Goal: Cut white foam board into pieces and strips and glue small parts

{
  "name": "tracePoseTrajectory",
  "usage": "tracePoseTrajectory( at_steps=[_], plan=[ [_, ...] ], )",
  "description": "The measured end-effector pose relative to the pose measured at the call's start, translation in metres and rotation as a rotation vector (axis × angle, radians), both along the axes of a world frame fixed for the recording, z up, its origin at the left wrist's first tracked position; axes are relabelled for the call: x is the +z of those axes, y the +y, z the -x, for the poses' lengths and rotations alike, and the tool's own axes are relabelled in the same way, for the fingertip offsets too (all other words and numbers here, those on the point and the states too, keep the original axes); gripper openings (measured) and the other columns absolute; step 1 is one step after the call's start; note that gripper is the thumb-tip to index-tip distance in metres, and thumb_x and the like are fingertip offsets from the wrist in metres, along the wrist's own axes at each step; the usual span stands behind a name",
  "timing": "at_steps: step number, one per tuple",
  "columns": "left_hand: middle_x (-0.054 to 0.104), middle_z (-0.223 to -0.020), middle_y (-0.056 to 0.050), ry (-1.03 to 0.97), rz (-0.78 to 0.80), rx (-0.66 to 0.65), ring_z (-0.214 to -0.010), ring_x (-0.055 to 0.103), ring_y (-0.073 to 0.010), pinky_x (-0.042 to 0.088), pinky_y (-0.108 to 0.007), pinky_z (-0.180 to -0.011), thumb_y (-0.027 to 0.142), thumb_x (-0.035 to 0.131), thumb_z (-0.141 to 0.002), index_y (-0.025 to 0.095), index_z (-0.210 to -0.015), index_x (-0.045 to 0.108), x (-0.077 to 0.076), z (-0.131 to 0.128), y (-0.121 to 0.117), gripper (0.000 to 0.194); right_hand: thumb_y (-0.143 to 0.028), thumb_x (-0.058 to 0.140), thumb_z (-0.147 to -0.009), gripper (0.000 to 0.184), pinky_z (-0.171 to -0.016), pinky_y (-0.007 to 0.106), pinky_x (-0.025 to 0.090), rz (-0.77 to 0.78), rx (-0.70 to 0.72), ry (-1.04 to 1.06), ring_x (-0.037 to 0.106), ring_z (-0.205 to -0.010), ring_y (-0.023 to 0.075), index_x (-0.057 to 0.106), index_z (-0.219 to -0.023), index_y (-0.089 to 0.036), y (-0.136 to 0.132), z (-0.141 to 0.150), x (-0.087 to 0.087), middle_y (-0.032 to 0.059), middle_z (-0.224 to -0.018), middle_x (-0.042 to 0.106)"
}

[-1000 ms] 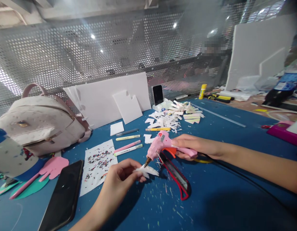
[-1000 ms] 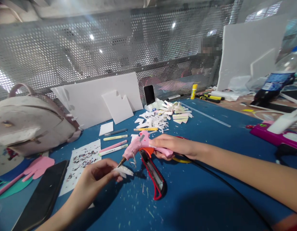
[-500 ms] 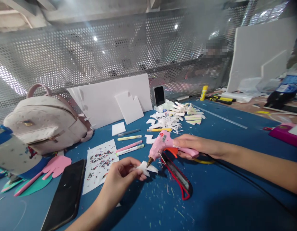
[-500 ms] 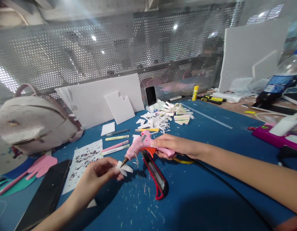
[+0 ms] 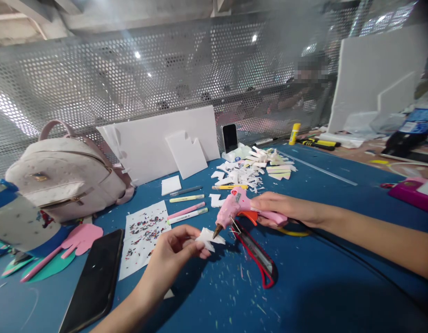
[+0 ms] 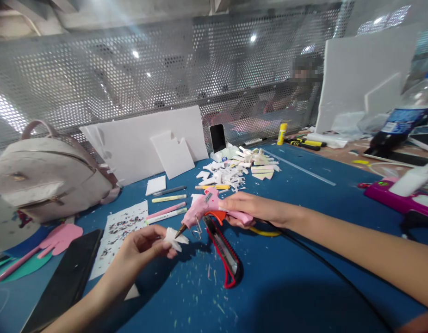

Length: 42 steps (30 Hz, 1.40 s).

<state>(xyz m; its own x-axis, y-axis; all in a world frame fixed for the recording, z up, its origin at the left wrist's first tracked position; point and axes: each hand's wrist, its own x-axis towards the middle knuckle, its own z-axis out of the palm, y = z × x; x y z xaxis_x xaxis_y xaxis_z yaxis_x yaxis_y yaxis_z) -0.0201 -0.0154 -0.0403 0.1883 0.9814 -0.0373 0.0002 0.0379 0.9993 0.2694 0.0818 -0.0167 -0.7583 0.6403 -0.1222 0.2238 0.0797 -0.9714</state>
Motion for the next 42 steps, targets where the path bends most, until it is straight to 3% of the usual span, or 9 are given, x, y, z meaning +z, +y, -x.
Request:
tracePoseTrajectory(
  at_steps=[21, 31, 42],
  plan=[
    [0.076, -0.075, -0.003, -0.086, -0.018, 0.013, -0.069, 0.071, -0.0119, 0.054, -0.02, -0.07, 0.031, 0.077, -0.081, 0.017, -0.082, 0.069, -0.003, 0.004, 0.003, 0.016, -0.054, 0.054, -0.094, 0.048, -0.044, 0.022, 0.023, 0.015, -0.019, 0.023, 0.034, -0.047, 0.0057, 0.059, -0.072, -0.012, 0.002, -0.002, 0.0, -0.0015, -0.059, 0.048],
    [0.075, -0.073, -0.001, -0.086, 0.043, 0.098, -0.07, 0.069, -0.0115, 0.053, -0.021, -0.073, 0.031, 0.079, -0.078, 0.017, -0.081, 0.066, 0.011, -0.004, -0.006, 0.019, -0.056, 0.054, -0.093, 0.05, -0.042, 0.022, 0.021, 0.045, -0.027, 0.037, 0.032, -0.046, 0.0058, 0.056, -0.069, -0.013, 0.001, 0.0, 0.002, -0.0023, -0.057, 0.048],
    [0.074, -0.077, -0.002, -0.102, 0.056, 0.112, -0.072, 0.069, -0.0122, 0.054, -0.023, -0.076, 0.032, 0.079, -0.078, 0.016, -0.083, 0.066, 0.009, -0.004, -0.005, 0.02, -0.056, 0.056, -0.092, 0.049, -0.039, 0.021, 0.021, 0.076, -0.022, 0.062, 0.03, -0.045, 0.0057, 0.055, -0.069, -0.013, 0.003, -0.001, -0.001, -0.0023, -0.056, 0.048]
  ],
)
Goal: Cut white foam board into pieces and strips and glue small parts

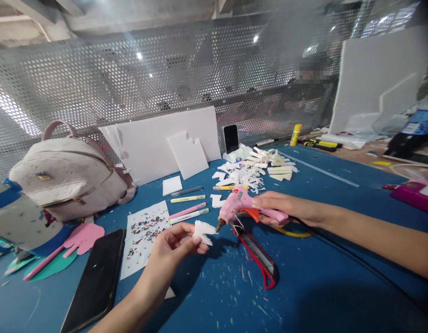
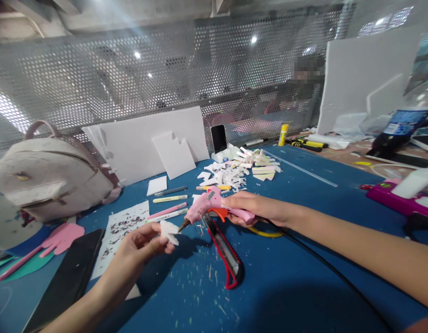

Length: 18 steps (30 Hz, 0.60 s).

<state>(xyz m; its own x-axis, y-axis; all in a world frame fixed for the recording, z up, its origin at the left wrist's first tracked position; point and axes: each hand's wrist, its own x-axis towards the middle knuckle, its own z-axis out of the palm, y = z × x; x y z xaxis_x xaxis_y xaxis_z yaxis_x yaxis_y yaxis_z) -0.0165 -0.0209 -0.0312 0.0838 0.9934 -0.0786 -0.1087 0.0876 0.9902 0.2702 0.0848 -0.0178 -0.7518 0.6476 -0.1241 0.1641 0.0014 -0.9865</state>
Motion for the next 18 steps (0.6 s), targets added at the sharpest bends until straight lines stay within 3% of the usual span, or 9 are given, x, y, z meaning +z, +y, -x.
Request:
tracePoseTrajectory(
  at_steps=[13, 18],
  plan=[
    [0.075, -0.075, -0.001, -0.015, -0.008, 0.05, -0.07, 0.07, -0.0121, 0.055, -0.022, -0.074, 0.032, 0.08, -0.076, 0.017, -0.082, 0.065, 0.003, -0.0008, 0.0006, 0.022, -0.056, 0.057, -0.092, 0.047, -0.038, 0.019, 0.019, 0.073, 0.012, 0.028, 0.03, -0.045, 0.0052, 0.054, -0.072, -0.013, 0.0049, -0.0019, -0.0046, -0.0023, -0.058, 0.048],
    [0.073, -0.075, 0.0, 0.063, -0.097, 0.083, -0.07, 0.068, -0.0126, 0.054, -0.023, -0.073, 0.029, 0.079, -0.077, 0.018, -0.08, 0.067, 0.005, 0.0002, 0.0022, 0.017, -0.054, 0.055, -0.093, 0.046, -0.038, 0.018, 0.02, 0.105, 0.012, 0.028, 0.031, -0.045, 0.0052, 0.057, -0.077, -0.011, 0.0077, -0.0044, -0.0069, -0.0021, -0.059, 0.047]
  ],
)
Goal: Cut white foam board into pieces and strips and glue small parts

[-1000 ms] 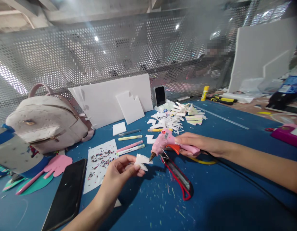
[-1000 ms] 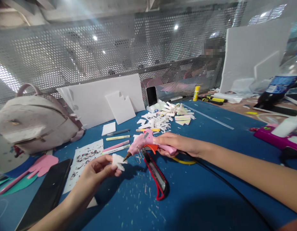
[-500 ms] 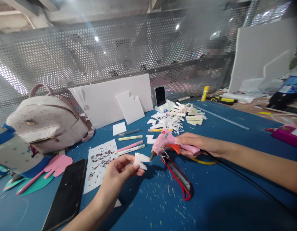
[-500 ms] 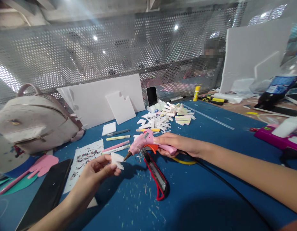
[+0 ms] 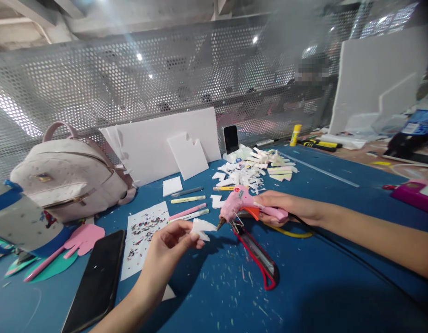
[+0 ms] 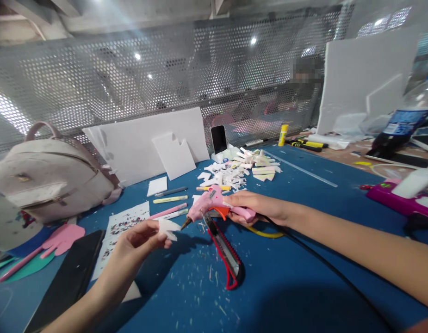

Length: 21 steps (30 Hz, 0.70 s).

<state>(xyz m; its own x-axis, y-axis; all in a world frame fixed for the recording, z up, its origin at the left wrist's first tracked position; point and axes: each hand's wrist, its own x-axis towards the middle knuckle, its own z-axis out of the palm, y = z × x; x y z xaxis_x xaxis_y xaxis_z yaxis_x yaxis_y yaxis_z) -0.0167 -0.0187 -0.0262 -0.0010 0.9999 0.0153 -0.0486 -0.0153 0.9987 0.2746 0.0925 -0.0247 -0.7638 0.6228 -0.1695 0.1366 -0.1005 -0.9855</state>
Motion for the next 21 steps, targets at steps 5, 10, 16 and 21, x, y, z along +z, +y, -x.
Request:
tracePoseTrajectory(
  at_steps=[5, 10, 16, 21],
  plan=[
    [0.072, -0.075, -0.001, 0.094, -0.017, -0.034, -0.07, 0.065, -0.0136, 0.054, -0.024, -0.073, 0.033, 0.076, -0.08, 0.018, -0.085, 0.072, -0.0011, 0.0021, -0.0002, 0.016, -0.057, 0.058, -0.09, 0.047, -0.038, 0.018, 0.02, 0.033, 0.002, 0.038, 0.031, -0.046, 0.0054, 0.05, -0.07, -0.015, -0.0014, 0.0026, 0.0, -0.0027, -0.057, 0.045],
    [0.072, -0.076, -0.003, 0.084, 0.004, -0.063, -0.068, 0.064, -0.0142, 0.054, -0.026, -0.071, 0.033, 0.076, -0.079, 0.017, -0.089, 0.074, -0.003, 0.0006, -0.0021, 0.019, -0.056, 0.059, -0.091, 0.047, -0.038, 0.017, 0.02, 0.028, 0.007, 0.036, 0.03, -0.045, 0.0046, 0.05, -0.071, -0.014, -0.0041, 0.0044, 0.0006, -0.0032, -0.057, 0.045],
    [0.073, -0.075, -0.002, 0.041, 0.009, -0.082, -0.065, 0.065, -0.013, 0.053, -0.024, -0.069, 0.033, 0.079, -0.076, 0.018, -0.088, 0.076, -0.0067, 0.0021, 0.0009, 0.02, -0.057, 0.056, -0.092, 0.048, -0.039, 0.018, 0.022, 0.012, 0.021, 0.018, 0.032, -0.045, 0.0045, 0.051, -0.07, -0.014, -0.004, 0.0052, -0.0019, -0.0022, -0.057, 0.047],
    [0.073, -0.075, -0.002, 0.035, 0.033, -0.092, -0.066, 0.065, -0.0127, 0.053, -0.023, -0.07, 0.033, 0.078, -0.077, 0.018, -0.089, 0.076, -0.0066, 0.0019, -0.0002, 0.018, -0.056, 0.057, -0.091, 0.049, -0.039, 0.018, 0.022, 0.029, 0.051, 0.031, 0.03, -0.045, 0.0044, 0.05, -0.067, -0.014, -0.0055, 0.0079, -0.0025, -0.0024, -0.056, 0.046]
  ],
)
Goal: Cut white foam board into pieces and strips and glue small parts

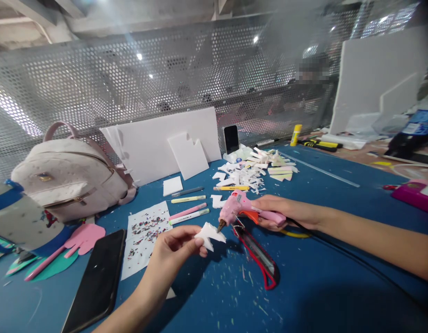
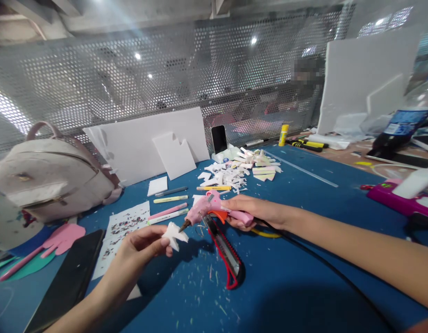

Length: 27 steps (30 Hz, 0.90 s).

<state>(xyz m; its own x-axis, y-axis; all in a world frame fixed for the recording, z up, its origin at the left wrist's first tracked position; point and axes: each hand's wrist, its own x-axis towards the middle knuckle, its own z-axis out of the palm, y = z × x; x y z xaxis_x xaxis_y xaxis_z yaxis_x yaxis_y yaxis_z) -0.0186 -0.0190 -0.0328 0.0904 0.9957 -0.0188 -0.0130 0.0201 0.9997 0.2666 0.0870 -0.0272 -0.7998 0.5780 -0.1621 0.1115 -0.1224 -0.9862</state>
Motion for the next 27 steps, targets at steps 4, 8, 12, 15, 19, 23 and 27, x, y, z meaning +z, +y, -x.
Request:
tracePoseTrajectory(
  at_steps=[4, 8, 12, 15, 19, 23, 27],
  plan=[
    [0.074, -0.075, -0.003, -0.023, 0.032, -0.003, -0.067, 0.065, -0.0131, 0.053, -0.025, -0.072, 0.034, 0.078, -0.077, 0.019, -0.089, 0.076, 0.0015, -0.0029, -0.0033, 0.02, -0.057, 0.056, -0.092, 0.048, -0.039, 0.018, 0.023, 0.017, 0.019, 0.012, 0.029, -0.045, 0.0047, 0.05, -0.068, -0.015, -0.0013, 0.0012, -0.0004, -0.0032, -0.057, 0.045],
    [0.073, -0.076, -0.002, -0.055, 0.047, -0.002, -0.066, 0.063, -0.0125, 0.052, -0.025, -0.073, 0.034, 0.078, -0.077, 0.019, -0.088, 0.076, 0.0042, -0.0054, -0.0053, 0.019, -0.055, 0.057, -0.092, 0.047, -0.039, 0.018, 0.024, 0.027, 0.018, 0.022, 0.03, -0.045, 0.0048, 0.05, -0.068, -0.014, -0.0014, 0.0006, -0.0003, -0.0031, -0.057, 0.045],
    [0.072, -0.077, -0.002, -0.066, 0.05, 0.031, -0.068, 0.061, -0.0113, 0.052, -0.023, -0.074, 0.032, 0.079, -0.076, 0.019, -0.088, 0.077, 0.0074, -0.005, -0.0051, 0.017, -0.052, 0.056, -0.094, 0.047, -0.039, 0.018, 0.023, 0.043, 0.007, 0.032, 0.031, -0.044, 0.0042, 0.049, -0.067, -0.014, 0.0002, -0.0013, 0.0008, -0.0026, -0.056, 0.045],
    [0.072, -0.077, -0.001, -0.048, 0.035, 0.033, -0.067, 0.061, -0.0105, 0.052, -0.021, -0.072, 0.032, 0.078, -0.077, 0.02, -0.087, 0.077, 0.0064, -0.0029, -0.0034, 0.015, -0.051, 0.056, -0.094, 0.044, -0.037, 0.017, 0.021, 0.06, -0.012, 0.052, 0.029, -0.043, 0.004, 0.049, -0.07, -0.015, 0.0017, -0.0021, 0.0005, -0.0038, -0.055, 0.044],
    [0.074, -0.076, -0.001, -0.041, 0.014, -0.02, -0.065, 0.063, -0.0105, 0.052, -0.021, -0.069, 0.033, 0.079, -0.077, 0.021, -0.087, 0.078, 0.0002, 0.0001, 0.0, 0.015, -0.051, 0.056, -0.094, 0.044, -0.037, 0.017, 0.02, 0.074, -0.011, 0.063, 0.028, -0.043, 0.0039, 0.049, -0.07, -0.015, 0.0013, -0.001, -0.0008, -0.0034, -0.055, 0.044],
    [0.074, -0.074, -0.001, -0.044, 0.011, -0.038, -0.063, 0.063, -0.0101, 0.052, -0.02, -0.068, 0.033, 0.079, -0.077, 0.021, -0.089, 0.079, -0.0014, 0.0002, 0.0014, 0.017, -0.052, 0.058, -0.093, 0.043, -0.038, 0.016, 0.022, 0.079, -0.003, 0.058, 0.029, -0.046, 0.0045, 0.05, -0.073, -0.014, -0.0005, 0.0005, -0.0016, -0.0033, -0.056, 0.044],
    [0.073, -0.075, -0.001, -0.031, 0.023, -0.028, -0.064, 0.063, -0.0097, 0.052, -0.02, -0.068, 0.033, 0.079, -0.077, 0.02, -0.088, 0.078, 0.0013, -0.0011, 0.0003, 0.017, -0.054, 0.058, -0.092, 0.044, -0.037, 0.016, 0.022, 0.07, 0.007, 0.046, 0.028, -0.046, 0.0043, 0.052, -0.076, -0.013, 0.0003, 0.0004, -0.0027, -0.0039, -0.057, 0.044]
  ],
)
